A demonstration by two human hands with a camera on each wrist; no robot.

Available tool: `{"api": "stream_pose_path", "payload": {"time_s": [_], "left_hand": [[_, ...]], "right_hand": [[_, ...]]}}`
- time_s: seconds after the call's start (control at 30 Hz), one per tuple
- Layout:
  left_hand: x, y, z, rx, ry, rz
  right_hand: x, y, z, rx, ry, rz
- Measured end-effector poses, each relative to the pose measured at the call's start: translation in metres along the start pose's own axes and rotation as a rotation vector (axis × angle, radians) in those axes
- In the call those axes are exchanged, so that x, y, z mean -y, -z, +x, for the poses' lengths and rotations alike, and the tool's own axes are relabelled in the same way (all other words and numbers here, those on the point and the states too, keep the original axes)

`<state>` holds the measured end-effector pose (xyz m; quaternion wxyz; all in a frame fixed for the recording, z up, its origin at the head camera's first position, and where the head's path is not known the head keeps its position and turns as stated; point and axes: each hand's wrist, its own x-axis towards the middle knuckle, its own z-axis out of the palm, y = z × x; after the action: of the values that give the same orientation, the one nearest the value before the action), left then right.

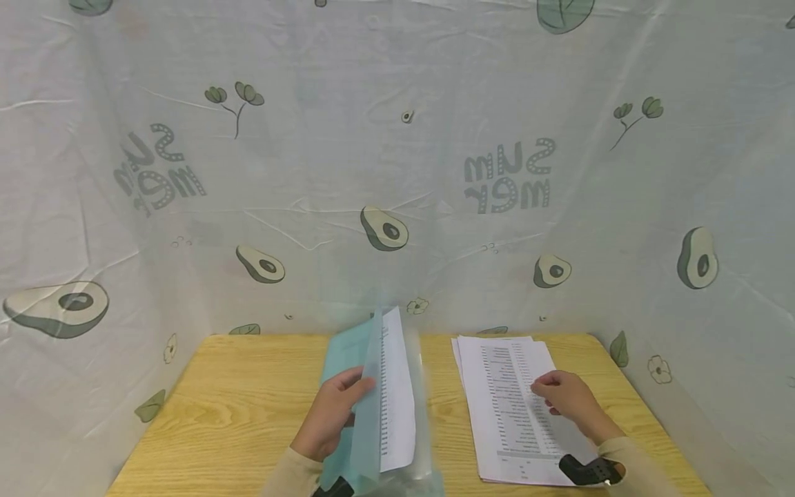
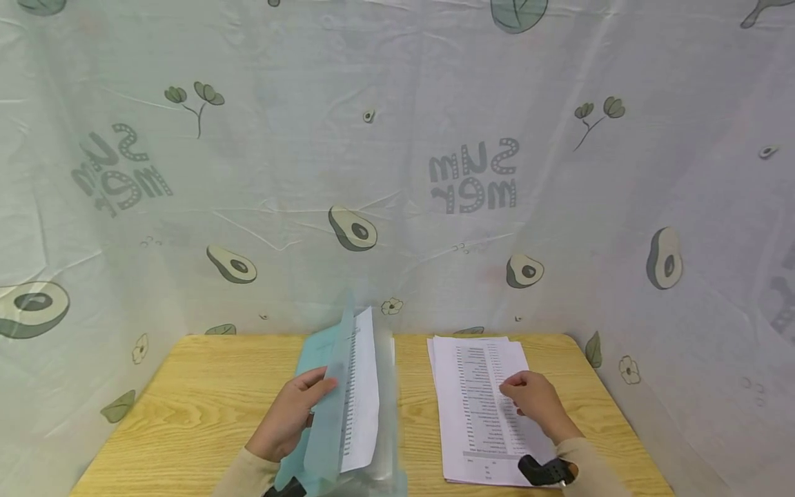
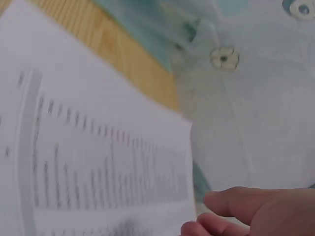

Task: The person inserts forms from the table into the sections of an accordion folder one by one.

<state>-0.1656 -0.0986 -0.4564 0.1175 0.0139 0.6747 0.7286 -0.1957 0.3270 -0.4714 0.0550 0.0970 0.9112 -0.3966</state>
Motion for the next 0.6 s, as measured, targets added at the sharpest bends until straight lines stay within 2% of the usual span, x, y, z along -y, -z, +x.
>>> {"api": "stream_pose_path", "payload": {"time_s": [0.23, 0.37, 0.5, 0.6], "left_hand": [[0.002, 0.0, 0.0, -0.005, 0.002, 0.003], [0.003, 0.001, 0.0, 0.001, 0.003, -0.002], [0.003, 0.002, 0.0, 0.005, 0.003, -0.007], [0.003, 0.002, 0.0, 0.01, 0.002, -0.007]], "right_hand": [[-0.036, 0.006, 0.004, 0.005, -0.05, -0.115], [-0.043, 0.006, 0.004, -0.006, -0.079, -0.174], [-0.045, 0.007, 0.004, -0.023, -0.067, -0.26], [-0.049, 0.007, 0.004, -0.037, -0.064, -0.285]]}}
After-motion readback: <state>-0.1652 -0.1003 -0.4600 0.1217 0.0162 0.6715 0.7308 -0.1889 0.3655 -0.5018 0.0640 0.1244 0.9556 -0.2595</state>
